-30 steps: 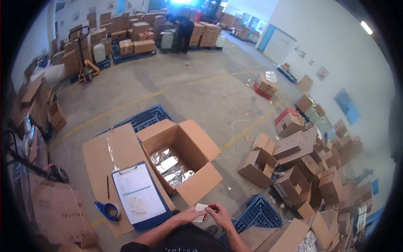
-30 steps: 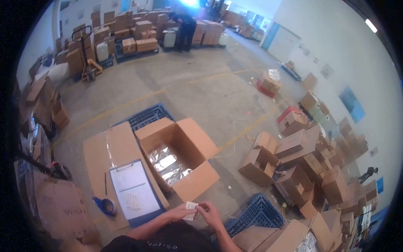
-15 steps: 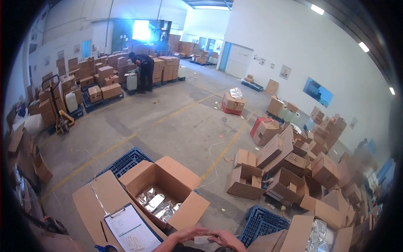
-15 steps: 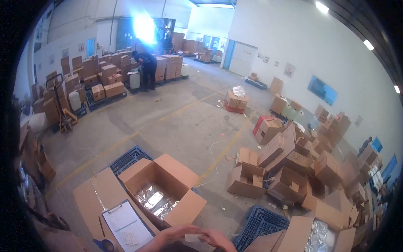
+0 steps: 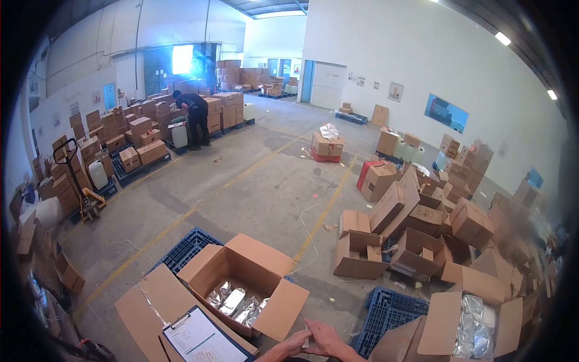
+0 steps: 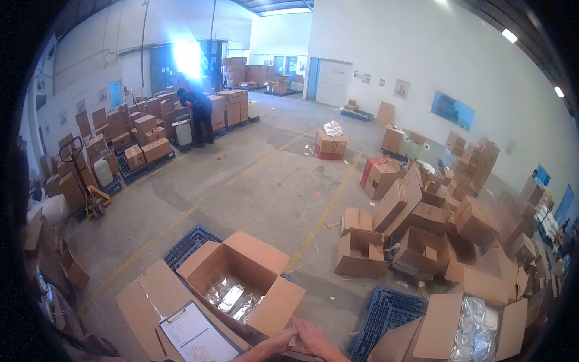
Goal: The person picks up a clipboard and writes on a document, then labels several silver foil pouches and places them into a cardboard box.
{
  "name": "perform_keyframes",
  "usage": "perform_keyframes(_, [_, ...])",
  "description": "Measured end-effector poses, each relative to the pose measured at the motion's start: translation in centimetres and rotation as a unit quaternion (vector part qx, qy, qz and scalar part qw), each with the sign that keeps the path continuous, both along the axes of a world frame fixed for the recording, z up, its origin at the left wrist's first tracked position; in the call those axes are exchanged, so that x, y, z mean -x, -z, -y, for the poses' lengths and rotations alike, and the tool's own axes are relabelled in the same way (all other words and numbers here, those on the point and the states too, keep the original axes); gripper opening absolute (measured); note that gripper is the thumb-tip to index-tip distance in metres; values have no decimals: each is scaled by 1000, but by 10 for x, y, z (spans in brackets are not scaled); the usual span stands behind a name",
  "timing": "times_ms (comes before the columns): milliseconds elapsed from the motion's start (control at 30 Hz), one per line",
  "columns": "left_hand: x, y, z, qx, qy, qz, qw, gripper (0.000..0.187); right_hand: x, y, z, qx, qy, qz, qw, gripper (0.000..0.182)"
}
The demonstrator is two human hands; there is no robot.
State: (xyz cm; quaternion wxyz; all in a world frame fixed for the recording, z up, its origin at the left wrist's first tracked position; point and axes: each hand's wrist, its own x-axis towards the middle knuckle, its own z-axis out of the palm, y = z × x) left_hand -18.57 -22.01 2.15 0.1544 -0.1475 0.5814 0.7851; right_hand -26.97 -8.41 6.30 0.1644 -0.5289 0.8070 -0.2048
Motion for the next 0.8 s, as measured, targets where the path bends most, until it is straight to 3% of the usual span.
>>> perform_keyframes(67, [8, 23, -4, -221, -83, 74, 969, 26, 7, 17, -2, -11, -24, -2, 1000, 100])
perform_keyframes(100, [8, 21, -2, -219, -83, 75, 969, 26, 6, 12, 0, -9, -24, -2, 1000, 100])
perform_keyframes(200, [6, 25, 4, -124, -106, 14, 986, 25, -1, 3, 0, 77, -7, -8, 997, 88])
perform_keyframes(267, [9, 40, 10, -91, -85, -14, 992, 27, 0, 13, -4, 84, 155, 165, 970, 62])
perform_keyframes(300, [7, 32, 11, -91, -85, -13, 992, 27, 3, 19, -6, 84, 155, 166, 970, 62])
perform_keyframes(367, [4, 10, 11, 33, -91, -54, 994, 30, 12, 29, -11, 115, 180, 175, 961, 37])
perform_keyframes(467, [7, 34, 12, 65, -55, -88, 992, 30, 12, 28, -15, 114, 246, 198, 942, 26])
perform_keyframes(500, [7, 27, 12, 66, -52, -87, 993, 30, 11, 23, -15, 116, 249, 199, 941, 26])
perform_keyframes(567, [4, -3, 11, 188, -48, -108, 975, 30, 10, 6, -15, 101, 262, 203, 938, 23])
perform_keyframes(700, [4, -33, 9, 224, -41, -78, 971, 30, 15, -5, -21, 71, 251, 217, 941, 20])
perform_keyframes(800, [11, -35, 8, 222, -22, -60, 973, 32, 22, -7, -35, 142, 217, 289, 922, 19])
